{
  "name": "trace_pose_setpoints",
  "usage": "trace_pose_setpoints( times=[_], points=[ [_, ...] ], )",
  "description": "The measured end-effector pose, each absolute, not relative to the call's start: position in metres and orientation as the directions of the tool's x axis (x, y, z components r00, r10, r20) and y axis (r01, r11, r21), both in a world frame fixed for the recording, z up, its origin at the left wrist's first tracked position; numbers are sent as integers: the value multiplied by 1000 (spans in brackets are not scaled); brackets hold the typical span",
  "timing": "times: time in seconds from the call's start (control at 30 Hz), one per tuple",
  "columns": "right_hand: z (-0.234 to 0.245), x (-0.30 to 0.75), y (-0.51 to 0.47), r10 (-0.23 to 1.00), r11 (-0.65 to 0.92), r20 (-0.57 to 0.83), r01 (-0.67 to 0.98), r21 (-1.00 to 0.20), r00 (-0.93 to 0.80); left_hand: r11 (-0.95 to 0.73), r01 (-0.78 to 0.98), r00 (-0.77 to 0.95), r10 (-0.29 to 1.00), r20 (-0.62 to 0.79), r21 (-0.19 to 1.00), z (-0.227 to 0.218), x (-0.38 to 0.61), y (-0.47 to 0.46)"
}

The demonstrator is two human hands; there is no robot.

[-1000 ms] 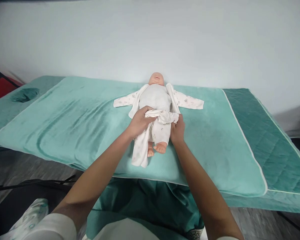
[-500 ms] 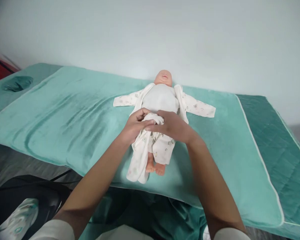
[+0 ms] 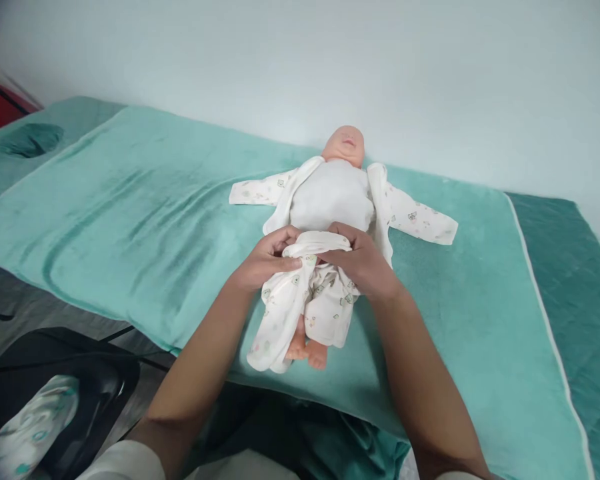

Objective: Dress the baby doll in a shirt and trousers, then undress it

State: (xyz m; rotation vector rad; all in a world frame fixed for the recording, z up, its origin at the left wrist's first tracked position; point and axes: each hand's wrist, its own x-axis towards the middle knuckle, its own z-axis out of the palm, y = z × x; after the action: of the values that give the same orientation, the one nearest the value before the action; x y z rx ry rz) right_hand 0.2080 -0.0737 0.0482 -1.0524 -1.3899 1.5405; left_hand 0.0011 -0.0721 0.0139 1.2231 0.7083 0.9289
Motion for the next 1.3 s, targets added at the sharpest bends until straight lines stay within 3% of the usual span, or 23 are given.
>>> trace_pose_setpoints(
  times=[0.1, 0.2, 0.37, 0.43, 0.53, 0.67, 0.87, 1.03, 1.17, 1.3],
  points=[
    [51, 209, -74, 910, -80, -83, 24, -997, -405, 89, -264, 387, 922, 21, 960, 6, 8, -73],
    [57, 209, -73, 861, -15, -106, 184, -983, -497, 43, -308, 289, 956, 51, 950, 0, 12, -72],
    [57, 208, -76, 794, 99, -166, 395, -913, -584, -22, -245, 228, 970, 79, 969, -2, 12, -73],
    [53, 208, -77, 831, 63, -160, 377, -924, -533, -74, -177, 249, 961, 118, 981, 0, 10, -74],
    [44, 208, -77, 915, -21, -90, 175, -984, -393, -148, -95, 347, 922, 172, 984, 6, 7, -78],
    [36, 203, -74, 969, -65, -54, -36, -997, -240, -93, -64, 458, 882, 112, 994, 10, 7, -80],
    [30, 201, -74, 963, 3, -5, 29, -1000, -271, 44, -210, 353, 935, 34, 977, 4, 13, -79],
    [48, 208, -75, 867, 24, -102, 245, -969, -488, 14, -358, 237, 968, 77, 933, -6, 14, -77],
    [60, 211, -77, 792, 78, -179, 386, -919, -584, 17, -354, 211, 976, 63, 935, -5, 13, -78],
    [50, 213, -76, 824, -2, -151, 263, -965, -546, 12, -343, 194, 979, 59, 939, -4, 13, -78]
  ],
)
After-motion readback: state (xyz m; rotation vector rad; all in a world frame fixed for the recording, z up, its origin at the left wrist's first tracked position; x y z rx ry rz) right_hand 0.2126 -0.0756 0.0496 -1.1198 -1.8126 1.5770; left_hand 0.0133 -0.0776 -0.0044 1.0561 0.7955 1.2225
